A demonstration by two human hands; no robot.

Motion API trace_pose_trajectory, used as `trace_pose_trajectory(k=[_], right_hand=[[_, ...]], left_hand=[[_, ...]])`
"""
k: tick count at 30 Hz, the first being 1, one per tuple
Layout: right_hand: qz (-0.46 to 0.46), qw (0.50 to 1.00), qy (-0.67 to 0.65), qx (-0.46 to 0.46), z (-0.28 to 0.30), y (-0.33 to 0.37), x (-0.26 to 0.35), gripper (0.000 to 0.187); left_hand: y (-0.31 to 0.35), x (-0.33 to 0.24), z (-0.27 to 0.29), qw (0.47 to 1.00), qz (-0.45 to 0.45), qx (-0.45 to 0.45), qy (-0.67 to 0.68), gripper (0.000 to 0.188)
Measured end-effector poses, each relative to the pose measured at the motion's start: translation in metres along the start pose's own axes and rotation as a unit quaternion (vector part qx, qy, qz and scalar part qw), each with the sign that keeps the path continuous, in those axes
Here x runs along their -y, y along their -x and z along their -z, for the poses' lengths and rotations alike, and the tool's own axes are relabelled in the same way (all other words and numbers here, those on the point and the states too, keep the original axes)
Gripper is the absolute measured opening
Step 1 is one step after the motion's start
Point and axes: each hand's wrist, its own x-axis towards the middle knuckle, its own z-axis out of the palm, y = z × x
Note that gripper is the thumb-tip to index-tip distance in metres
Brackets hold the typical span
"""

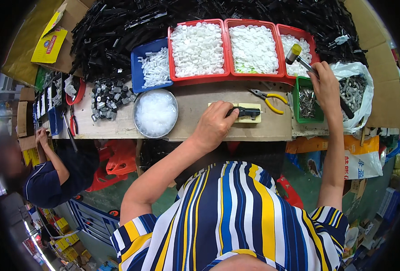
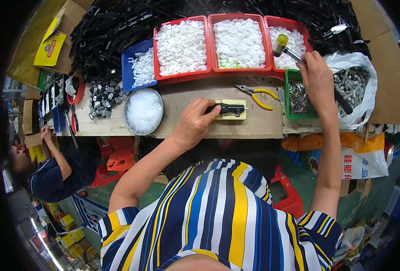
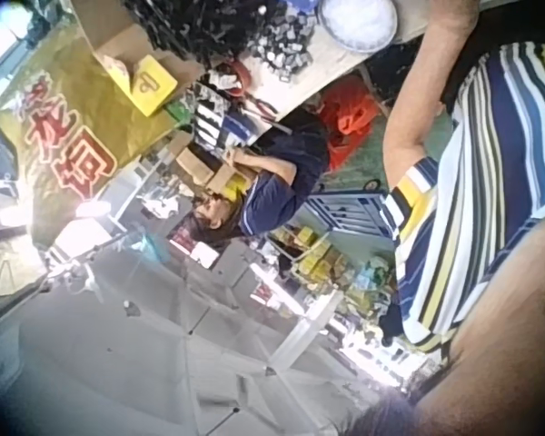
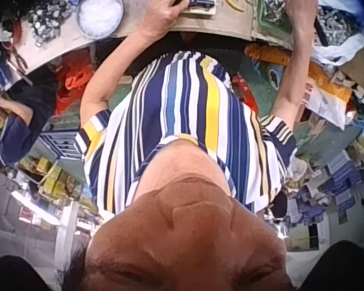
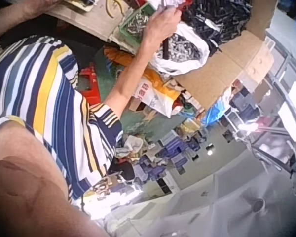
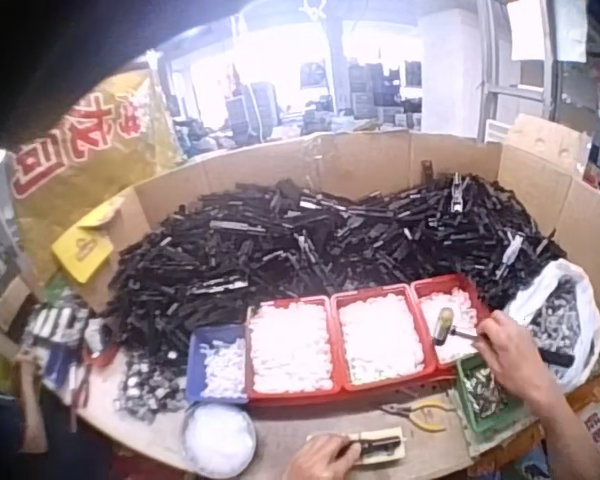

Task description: The person assembles small lock mechanisms at a workbench. They pick up a black lock body, insert a white plastic component and a metal pin, and use a hammer to secure the parts. The person then uses pliers to adjust the assembly and places the finished unit into a metal bowl. This process is repeated with multiple lock units.

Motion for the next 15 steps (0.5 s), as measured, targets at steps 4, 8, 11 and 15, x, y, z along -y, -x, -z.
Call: trace_pose_trajectory(k=[4,8,11,15], right_hand=[[0.0,0.979,-0.165,0.119,0.01,0.041,0.061,0.015],[0.163,0.973,-0.015,0.163,-0.006,0.08,0.083,0.027],[0.157,0.983,-0.049,0.081,-0.001,0.081,0.088,0.034],[0.134,0.979,-0.155,0.012,0.003,0.082,0.094,0.038]], left_hand=[[0.001,0.001,0.0,1.0,0.0,0.004,-0.006,0.024],[-0.002,0.0,-0.002,1.0,-0.011,0.001,-0.011,0.023],[-0.001,0.001,-0.002,1.0,-0.012,-0.003,-0.019,0.022],[-0.001,0.001,-0.003,1.0,-0.012,-0.003,-0.022,0.02]])
